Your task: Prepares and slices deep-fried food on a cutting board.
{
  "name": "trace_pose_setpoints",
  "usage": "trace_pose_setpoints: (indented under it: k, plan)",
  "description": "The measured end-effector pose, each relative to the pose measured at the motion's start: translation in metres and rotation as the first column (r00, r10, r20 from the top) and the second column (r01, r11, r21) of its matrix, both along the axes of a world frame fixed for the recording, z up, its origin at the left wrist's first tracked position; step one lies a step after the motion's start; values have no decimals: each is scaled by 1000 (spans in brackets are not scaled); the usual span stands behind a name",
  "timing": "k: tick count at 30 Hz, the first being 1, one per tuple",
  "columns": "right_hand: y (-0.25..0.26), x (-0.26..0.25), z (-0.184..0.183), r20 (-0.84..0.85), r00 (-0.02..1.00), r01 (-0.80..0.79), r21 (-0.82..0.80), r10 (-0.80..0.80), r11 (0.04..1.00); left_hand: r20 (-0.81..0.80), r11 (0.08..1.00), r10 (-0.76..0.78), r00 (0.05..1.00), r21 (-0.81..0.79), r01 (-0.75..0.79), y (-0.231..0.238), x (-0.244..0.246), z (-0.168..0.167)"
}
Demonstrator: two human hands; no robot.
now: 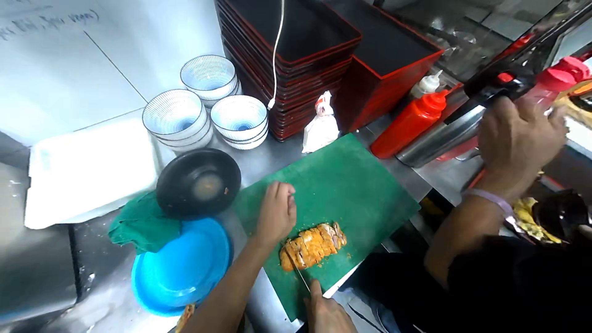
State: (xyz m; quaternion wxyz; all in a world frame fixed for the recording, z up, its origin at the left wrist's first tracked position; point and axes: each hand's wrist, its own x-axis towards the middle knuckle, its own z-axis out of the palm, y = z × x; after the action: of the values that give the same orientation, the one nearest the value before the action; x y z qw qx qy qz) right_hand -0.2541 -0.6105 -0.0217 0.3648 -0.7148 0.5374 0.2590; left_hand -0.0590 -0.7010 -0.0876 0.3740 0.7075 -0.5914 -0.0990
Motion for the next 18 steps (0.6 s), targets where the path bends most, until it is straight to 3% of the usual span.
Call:
trace_pose_setpoints:
  k: [3,6,8,11,13,16,18]
  plan:
    - [0,2,-9,-24,1000,-4,-7,3,1000,53,988,-57,997,146,49,-11,1,-23]
    - [1,2,-24,-39,999,25,-9,-26,1000,62,982,-39,997,189,27,-13,-2,-30]
    - [2,0,-23,-43,999,31,19,-30,999,39,984,-19,999,176,12,-10,-4,-31]
    - [2,-2,-21,4,1000,29,-11,-29,1000,-30,1000,20,999,-13,-20,-6,2,-34]
    - [2,-10,-24,80,996,31,-25,-29,999,-102,993,103,989,-50,-108,12,1,-16]
    - [3,-24,-27,223,975,35,-48,-23,998,-210,959,282,936,82,-270,59,-9,16]
    - [3,-32,-17,304,952,45,-79,-19,996,-282,931,360,889,167,-324,95,-23,16]
